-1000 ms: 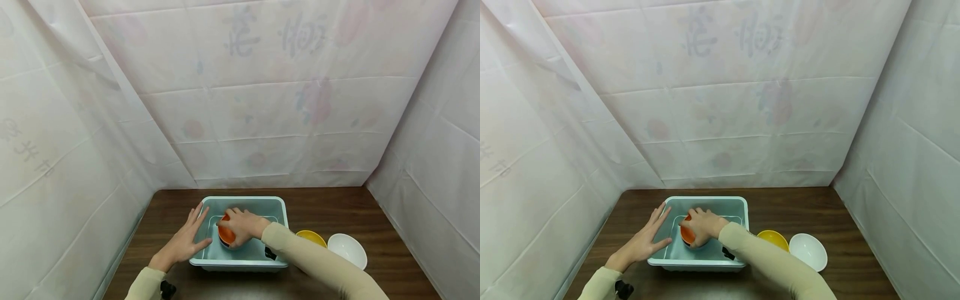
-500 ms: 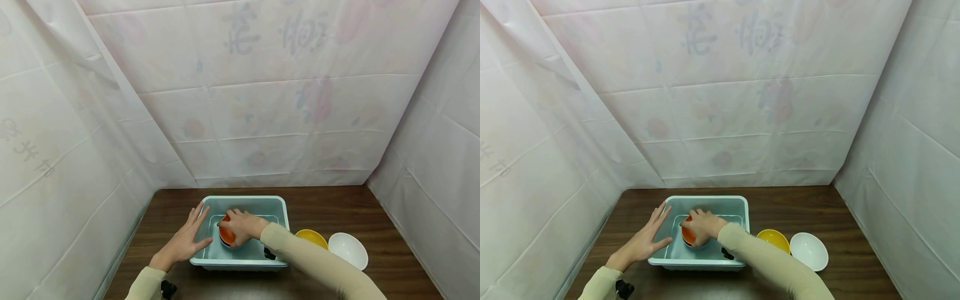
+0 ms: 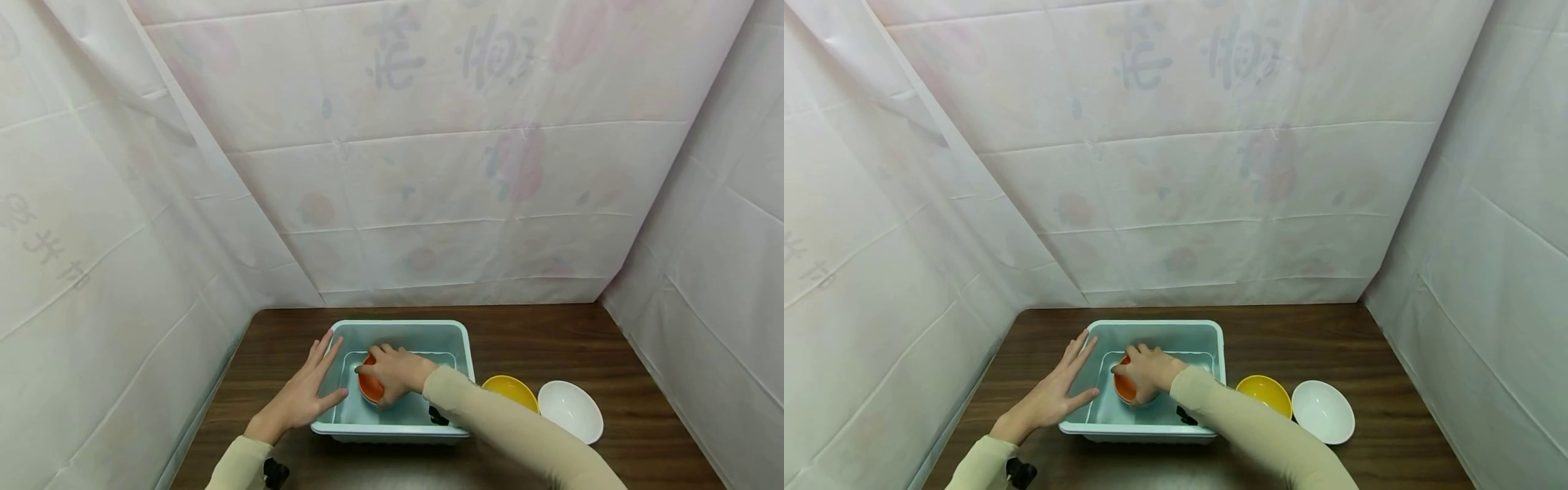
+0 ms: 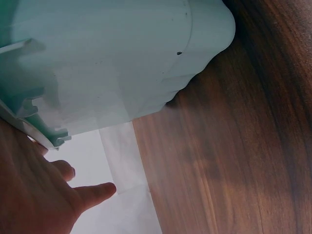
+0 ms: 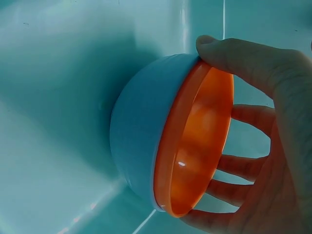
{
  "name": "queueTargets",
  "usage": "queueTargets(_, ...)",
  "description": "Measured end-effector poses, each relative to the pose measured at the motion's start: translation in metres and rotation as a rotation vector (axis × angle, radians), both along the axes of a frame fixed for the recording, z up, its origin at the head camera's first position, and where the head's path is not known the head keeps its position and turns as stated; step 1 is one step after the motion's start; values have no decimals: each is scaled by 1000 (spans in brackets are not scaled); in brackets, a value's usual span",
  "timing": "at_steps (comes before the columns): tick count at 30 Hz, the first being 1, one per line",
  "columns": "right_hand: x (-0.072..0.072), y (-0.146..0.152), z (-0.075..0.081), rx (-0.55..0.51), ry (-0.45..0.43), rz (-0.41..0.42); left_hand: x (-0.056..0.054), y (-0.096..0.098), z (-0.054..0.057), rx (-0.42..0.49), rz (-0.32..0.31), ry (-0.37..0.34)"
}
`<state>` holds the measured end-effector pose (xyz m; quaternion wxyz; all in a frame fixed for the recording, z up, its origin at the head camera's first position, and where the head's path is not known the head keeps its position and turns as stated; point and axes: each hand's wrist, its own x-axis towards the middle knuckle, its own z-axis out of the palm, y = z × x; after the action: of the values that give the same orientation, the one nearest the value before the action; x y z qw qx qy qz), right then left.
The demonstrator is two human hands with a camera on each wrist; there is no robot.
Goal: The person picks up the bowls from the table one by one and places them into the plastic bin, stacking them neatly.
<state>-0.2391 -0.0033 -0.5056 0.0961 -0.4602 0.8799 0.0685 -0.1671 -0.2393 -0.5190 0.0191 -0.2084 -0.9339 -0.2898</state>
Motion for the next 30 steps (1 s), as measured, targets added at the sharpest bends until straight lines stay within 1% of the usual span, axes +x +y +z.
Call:
queueTargets(10, 1, 0, -1, -19, -15, -13, 0, 0, -1, -4, 1, -2)
queueTargets(18, 0, 0, -3, -20, -32, -30, -1, 0, 0, -3, -2, -7)
queueTargets(26, -4, -1, -8, -19, -29, -31, -2, -1, -1, -10, -2, -4)
queueTargets(30, -3, -1, -8, -16, -33, -30, -1, -1, -1, -12, -3, 2)
